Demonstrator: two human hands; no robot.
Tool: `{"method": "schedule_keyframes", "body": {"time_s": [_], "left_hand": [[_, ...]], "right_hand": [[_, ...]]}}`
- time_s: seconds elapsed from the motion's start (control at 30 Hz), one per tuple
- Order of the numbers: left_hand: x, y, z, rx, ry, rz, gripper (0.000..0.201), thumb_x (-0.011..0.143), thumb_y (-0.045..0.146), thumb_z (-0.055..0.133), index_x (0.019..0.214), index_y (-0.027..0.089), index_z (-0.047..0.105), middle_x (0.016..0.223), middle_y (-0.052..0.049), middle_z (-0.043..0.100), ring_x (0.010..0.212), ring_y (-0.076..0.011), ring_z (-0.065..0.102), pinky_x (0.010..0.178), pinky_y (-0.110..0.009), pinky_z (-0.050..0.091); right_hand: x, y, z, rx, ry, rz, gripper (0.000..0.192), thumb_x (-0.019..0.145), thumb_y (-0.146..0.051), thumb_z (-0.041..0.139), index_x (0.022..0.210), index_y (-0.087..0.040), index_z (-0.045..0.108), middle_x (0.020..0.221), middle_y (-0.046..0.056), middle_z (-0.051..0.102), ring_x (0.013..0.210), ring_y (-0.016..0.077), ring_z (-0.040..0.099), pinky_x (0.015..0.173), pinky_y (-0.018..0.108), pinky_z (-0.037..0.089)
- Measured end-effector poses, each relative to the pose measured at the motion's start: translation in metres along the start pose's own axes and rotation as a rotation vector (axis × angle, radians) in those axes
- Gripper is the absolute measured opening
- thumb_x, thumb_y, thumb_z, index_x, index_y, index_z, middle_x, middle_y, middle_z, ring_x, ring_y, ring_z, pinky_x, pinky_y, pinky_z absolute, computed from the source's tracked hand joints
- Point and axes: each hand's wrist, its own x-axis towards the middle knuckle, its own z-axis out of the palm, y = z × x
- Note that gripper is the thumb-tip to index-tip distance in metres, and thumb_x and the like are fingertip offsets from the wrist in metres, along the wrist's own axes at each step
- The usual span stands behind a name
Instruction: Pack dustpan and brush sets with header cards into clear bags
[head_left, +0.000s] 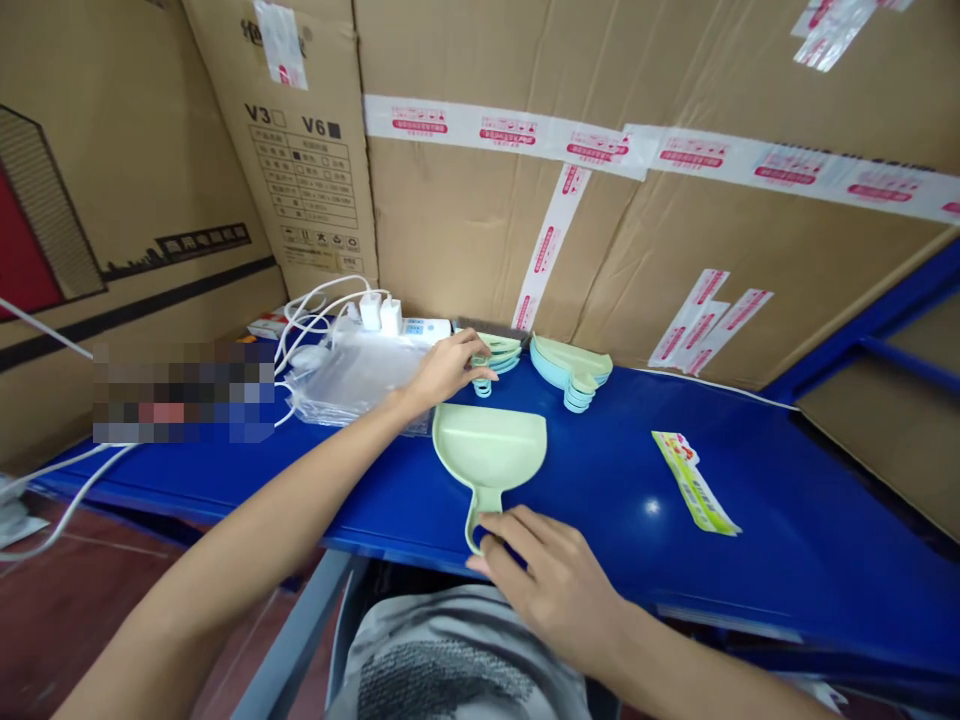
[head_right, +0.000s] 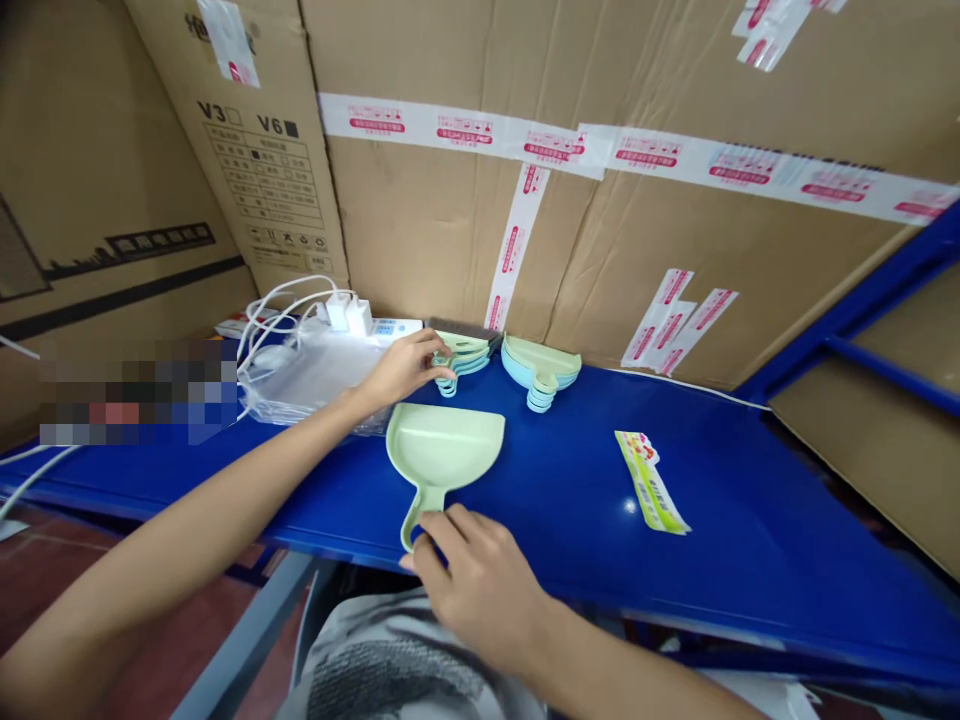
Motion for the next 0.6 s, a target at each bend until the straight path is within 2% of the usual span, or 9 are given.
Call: {"method": "schedule_keyframes", "body": {"time_s": [0.2, 0.27, 0.33, 0.4, 0.47, 0.53, 0.6], "left_hand": [[0.002, -0.003, 0.001, -0.041, 0.021, 0.045, 0.025, 0.096, 0.04, 0.076, 0.1, 0.016, 0.072, 0.099, -0.006, 0.065, 0.07, -0.0156, 0.062, 0.074, -0.031, 0.05], [0.002, -0.003, 0.0, -0.047, 0.023, 0.051, 0.019, 0.094, 0.032, 0.078, 0.1, 0.016, 0.072, 0.099, -0.005, 0.066, 0.07, -0.0151, 0.062, 0.073, -0.03, 0.05], [0.003, -0.002, -0.001, -0.038, 0.039, 0.054, 0.014, 0.092, 0.026, 0.08, 0.099, 0.016, 0.071, 0.098, -0.004, 0.066, 0.069, -0.0143, 0.062, 0.072, -0.029, 0.05], [0.003, -0.001, -0.003, -0.021, 0.067, 0.051, 0.012, 0.091, 0.022, 0.08, 0.095, 0.016, 0.07, 0.095, -0.004, 0.065, 0.069, -0.014, 0.063, 0.07, -0.028, 0.05], [0.002, 0.001, -0.003, -0.001, 0.103, 0.05, 0.01, 0.092, 0.02, 0.077, 0.091, 0.017, 0.068, 0.094, -0.003, 0.065, 0.071, -0.0144, 0.063, 0.07, -0.027, 0.05], [0.001, 0.003, -0.003, 0.023, 0.145, 0.052, 0.009, 0.093, 0.019, 0.075, 0.089, 0.017, 0.067, 0.095, -0.004, 0.065, 0.073, -0.0148, 0.063, 0.071, -0.028, 0.051], [0.0, 0.004, -0.002, 0.047, 0.188, 0.052, 0.006, 0.095, 0.019, 0.071, 0.09, 0.018, 0.067, 0.097, -0.004, 0.066, 0.073, -0.0148, 0.062, 0.072, -0.028, 0.052]], "right_hand": [[0.009, 0.003, 0.014, 0.125, -0.088, 0.052, 0.02, 0.104, -0.03, 0.066, 0.089, -0.018, 0.071, 0.099, 0.005, 0.077, 0.079, 0.0189, 0.07, 0.063, 0.033, 0.051], [0.015, 0.004, 0.009, 0.18, -0.117, 0.061, 0.021, 0.105, -0.036, 0.064, 0.095, -0.019, 0.073, 0.102, 0.003, 0.078, 0.082, 0.0171, 0.073, 0.062, 0.031, 0.05], [0.025, 0.018, -0.006, 0.219, -0.108, 0.055, 0.024, 0.107, -0.041, 0.062, 0.104, -0.02, 0.073, 0.11, 0.003, 0.08, 0.087, 0.0154, 0.076, 0.061, 0.029, 0.05], [0.035, 0.051, -0.028, 0.211, -0.055, 0.046, 0.024, 0.108, -0.04, 0.059, 0.11, -0.02, 0.073, 0.116, 0.005, 0.08, 0.092, 0.0155, 0.077, 0.063, 0.027, 0.052], [0.035, 0.1, -0.05, 0.147, 0.02, 0.086, 0.019, 0.106, -0.03, 0.058, 0.105, -0.022, 0.075, 0.108, 0.004, 0.082, 0.092, 0.018, 0.078, 0.069, 0.028, 0.055], [0.022, 0.155, -0.064, 0.062, 0.203, 0.271, 0.018, 0.102, -0.03, 0.062, 0.09, -0.024, 0.075, 0.084, 0.002, 0.081, 0.071, 0.0189, 0.075, 0.065, 0.031, 0.056], [0.001, 0.201, -0.07, -0.041, 0.407, 0.474, 0.021, 0.101, -0.032, 0.062, 0.087, -0.025, 0.076, 0.077, 0.004, 0.079, 0.062, 0.0211, 0.073, 0.064, 0.034, 0.057]]}}
